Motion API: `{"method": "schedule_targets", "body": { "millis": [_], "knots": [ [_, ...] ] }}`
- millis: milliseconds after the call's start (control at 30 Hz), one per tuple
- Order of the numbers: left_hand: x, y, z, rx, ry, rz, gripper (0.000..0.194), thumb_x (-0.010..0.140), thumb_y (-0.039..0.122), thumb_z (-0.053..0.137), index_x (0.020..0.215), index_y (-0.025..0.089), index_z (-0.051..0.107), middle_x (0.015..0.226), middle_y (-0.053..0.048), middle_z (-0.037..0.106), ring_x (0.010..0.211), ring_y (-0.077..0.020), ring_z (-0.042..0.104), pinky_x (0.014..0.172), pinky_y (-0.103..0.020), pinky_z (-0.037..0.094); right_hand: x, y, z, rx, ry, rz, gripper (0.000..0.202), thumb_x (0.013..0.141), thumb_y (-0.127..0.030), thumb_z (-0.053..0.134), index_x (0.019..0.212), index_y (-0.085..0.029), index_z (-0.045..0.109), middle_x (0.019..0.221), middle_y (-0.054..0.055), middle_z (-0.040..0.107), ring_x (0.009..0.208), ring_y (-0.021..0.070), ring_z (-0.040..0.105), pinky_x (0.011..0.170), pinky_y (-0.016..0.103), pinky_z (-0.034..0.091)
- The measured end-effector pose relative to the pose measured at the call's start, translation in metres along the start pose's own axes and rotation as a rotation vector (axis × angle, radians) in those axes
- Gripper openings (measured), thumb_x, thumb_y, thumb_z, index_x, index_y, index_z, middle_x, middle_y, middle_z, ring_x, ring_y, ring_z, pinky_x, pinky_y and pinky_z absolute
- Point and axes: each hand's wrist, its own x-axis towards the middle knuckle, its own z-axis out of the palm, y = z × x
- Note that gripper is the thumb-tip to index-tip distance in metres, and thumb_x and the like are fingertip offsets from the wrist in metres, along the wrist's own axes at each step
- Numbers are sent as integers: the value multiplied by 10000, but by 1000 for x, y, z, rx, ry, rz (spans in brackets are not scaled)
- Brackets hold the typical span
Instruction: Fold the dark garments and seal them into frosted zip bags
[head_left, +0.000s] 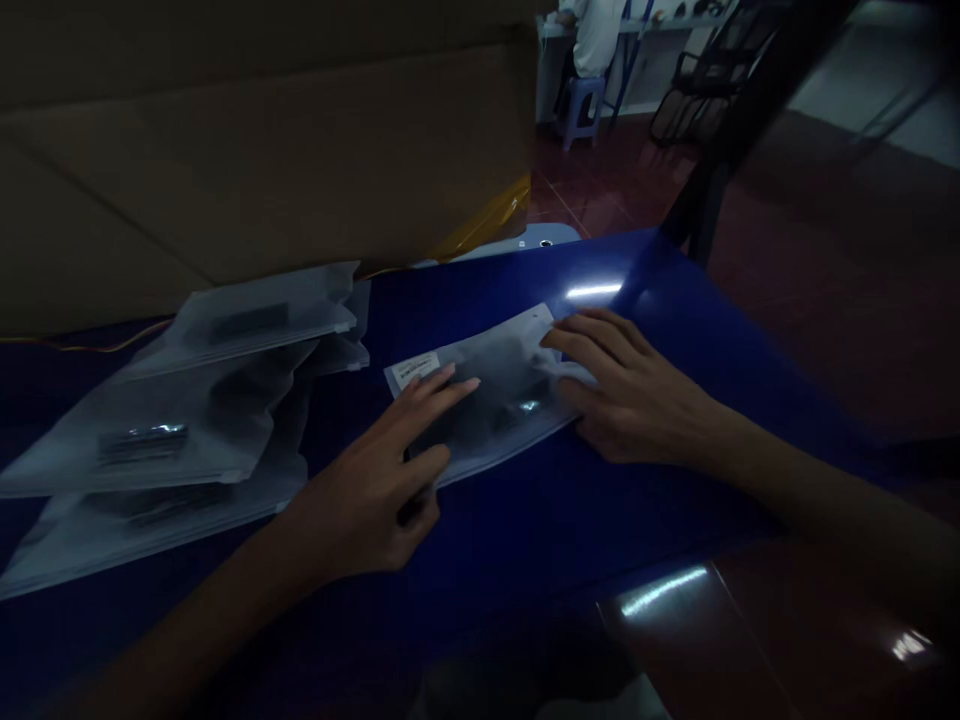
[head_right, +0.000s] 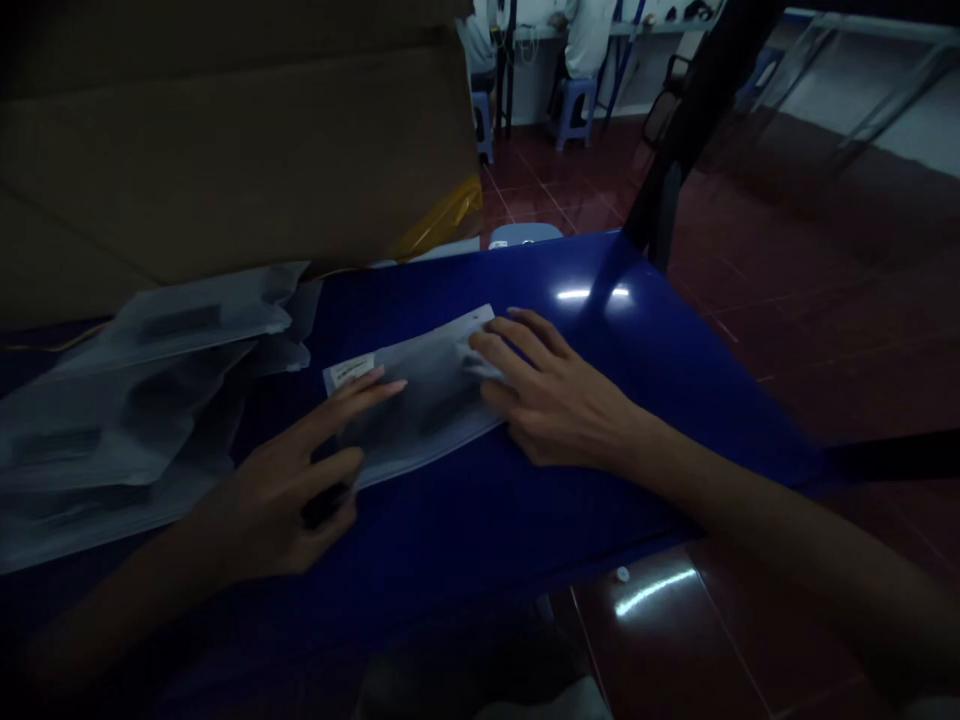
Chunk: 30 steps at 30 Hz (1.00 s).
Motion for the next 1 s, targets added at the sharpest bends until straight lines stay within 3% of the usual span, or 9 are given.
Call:
{"method": "schedule_targets", "body": {
  "millis": [100,200,300,400,500,733,1000],
  "knots": [
    [-1,2,-2,-62,-32,39,176,908,61,562,793,186,518,1690,-194,356,1633,-411,222,1322,-669,240,0,-4,5,213,25,-108,328,862,-146,589,1175,-112,679,1551,233,492,1563,423,324,1242,654,355],
    [0,2,-1,-27,26,60,82,944,197,635,1002,179,580,1594,-210,453,1592,-381,330,1327,-675,204,1,-12,11,286,-16,-105,686,903,-180,602,1562,-84,437,1687,253,343,1631,399,199,1274,644,309],
    [3,-2,4,95,64,-1,453,1006,373,643,1373,133,524,1611,-230,437,1584,-371,345,1319,-664,217,1,-18,16,317,-80,-86,794,975,-239,586,1663,-35,246,1727,267,277,1646,353,183,1309,580,279],
    [3,-7,9,176,-24,-69,826,1054,532,560,1682,138,195,1745,-224,248,1635,-400,210,1301,-671,240,1,-19,17,335,-130,-84,772,1017,-265,573,1668,-26,235,1733,250,282,1649,328,179,1325,538,270],
    [2,-11,13,188,-95,-90,943,1046,633,527,1724,186,47,1780,-187,170,1640,-409,183,1303,-660,243,1,-18,18,367,-170,-71,780,1004,-208,579,1680,-55,222,1738,223,289,1650,306,179,1330,527,271],
    [1,-11,14,156,-146,-97,1006,1030,671,528,1725,182,-10,1775,-199,179,1624,-406,250,1277,-640,331,3,-20,16,452,-217,-24,749,993,-153,569,1669,-64,257,1729,224,308,1643,307,203,1306,557,330],
    [3,-10,14,147,-181,-86,1025,1019,672,547,1723,155,12,1770,-221,160,1621,-431,234,1276,-653,317,5,-21,13,457,-221,-17,730,1033,-268,599,1648,-34,285,1710,234,345,1627,317,264,1291,538,366]
  ]
}}
